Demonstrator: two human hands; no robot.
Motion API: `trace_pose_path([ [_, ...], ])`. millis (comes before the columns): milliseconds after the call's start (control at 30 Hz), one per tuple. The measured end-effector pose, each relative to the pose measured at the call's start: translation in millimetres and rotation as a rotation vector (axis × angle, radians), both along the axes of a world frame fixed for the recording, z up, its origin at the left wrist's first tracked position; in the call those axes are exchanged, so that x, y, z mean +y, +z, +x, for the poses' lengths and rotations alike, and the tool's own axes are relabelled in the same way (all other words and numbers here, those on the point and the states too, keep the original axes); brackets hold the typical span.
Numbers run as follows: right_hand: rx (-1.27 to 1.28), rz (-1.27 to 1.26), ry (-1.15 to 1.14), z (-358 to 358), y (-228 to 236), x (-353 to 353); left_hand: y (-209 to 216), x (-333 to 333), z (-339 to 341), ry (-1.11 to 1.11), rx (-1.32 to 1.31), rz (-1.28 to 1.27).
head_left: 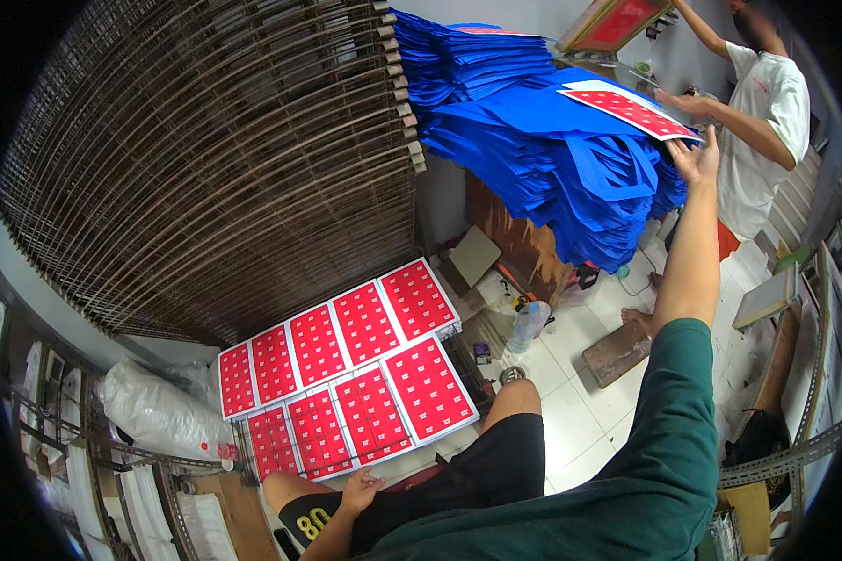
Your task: The person receives red printed sheets from a coworker and stacks them on a metal rack. The person repeatedly takes sheets and places them in a neat pile on the rack.
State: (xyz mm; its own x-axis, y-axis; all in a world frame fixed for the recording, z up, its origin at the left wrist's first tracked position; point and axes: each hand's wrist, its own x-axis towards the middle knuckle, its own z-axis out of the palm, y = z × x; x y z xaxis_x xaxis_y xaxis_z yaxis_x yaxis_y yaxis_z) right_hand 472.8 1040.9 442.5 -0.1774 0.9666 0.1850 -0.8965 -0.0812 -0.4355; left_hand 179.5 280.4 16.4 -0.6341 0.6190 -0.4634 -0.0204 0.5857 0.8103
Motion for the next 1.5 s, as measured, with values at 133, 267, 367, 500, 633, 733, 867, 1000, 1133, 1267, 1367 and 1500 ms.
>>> trace_pose_path([
  [133, -0.254, 0.069, 0.082, -7, 14, 5, -4, 2, -1, -0.018, 0.008, 0.017],
  [267, -0.409, 0.107, 0.142, -10, 15, 21, -2, 5, -2, -0.047, 0.034, -0.040],
  [367, -0.512, 0.170, 0.219, -3, 12, 45, -7, 6, -5, -0.050, 0.025, -0.014],
  [500, -0.484, 0.119, 0.019, -32, 24, -14, 8, 8, 1, -0.050, 0.032, -0.013],
  [633, -0.539, 0.138, -0.027, -41, 19, -3, 19, 11, 4, -0.043, 0.007, -0.014],
  [733, -0.574, 0.162, -0.061, -39, 17, 8, 27, 17, 4, -0.082, 0.052, -0.043],
  [867, -0.619, 0.126, -0.126, -48, 15, 6, -15, -1, -5, -0.064, 0.059, -0.051],
  [1000, -0.772, 0.172, -0.185, -58, 15, -16, -12, -4, -3, -0.109, 0.114, -0.120],
  [1133, -0.757, 0.072, -0.021, -14, -2, 59, -15, 3, -5, -0.099, 0.047, -0.137],
  [1267, -0.662, -0.049, 0.029, -18, -3, 75, -14, 1, -2, -0.095, 0.063, -0.172],
  [1367, -0.617, 0.112, -0.029, -23, -3, 69, -24, -2, -7, -0.123, 0.125, -0.162],
  [1500, -0.590, 0.191, -0.291, -48, 5, 21, 19, 5, -4, -0.152, 0.133, -0.216],
])
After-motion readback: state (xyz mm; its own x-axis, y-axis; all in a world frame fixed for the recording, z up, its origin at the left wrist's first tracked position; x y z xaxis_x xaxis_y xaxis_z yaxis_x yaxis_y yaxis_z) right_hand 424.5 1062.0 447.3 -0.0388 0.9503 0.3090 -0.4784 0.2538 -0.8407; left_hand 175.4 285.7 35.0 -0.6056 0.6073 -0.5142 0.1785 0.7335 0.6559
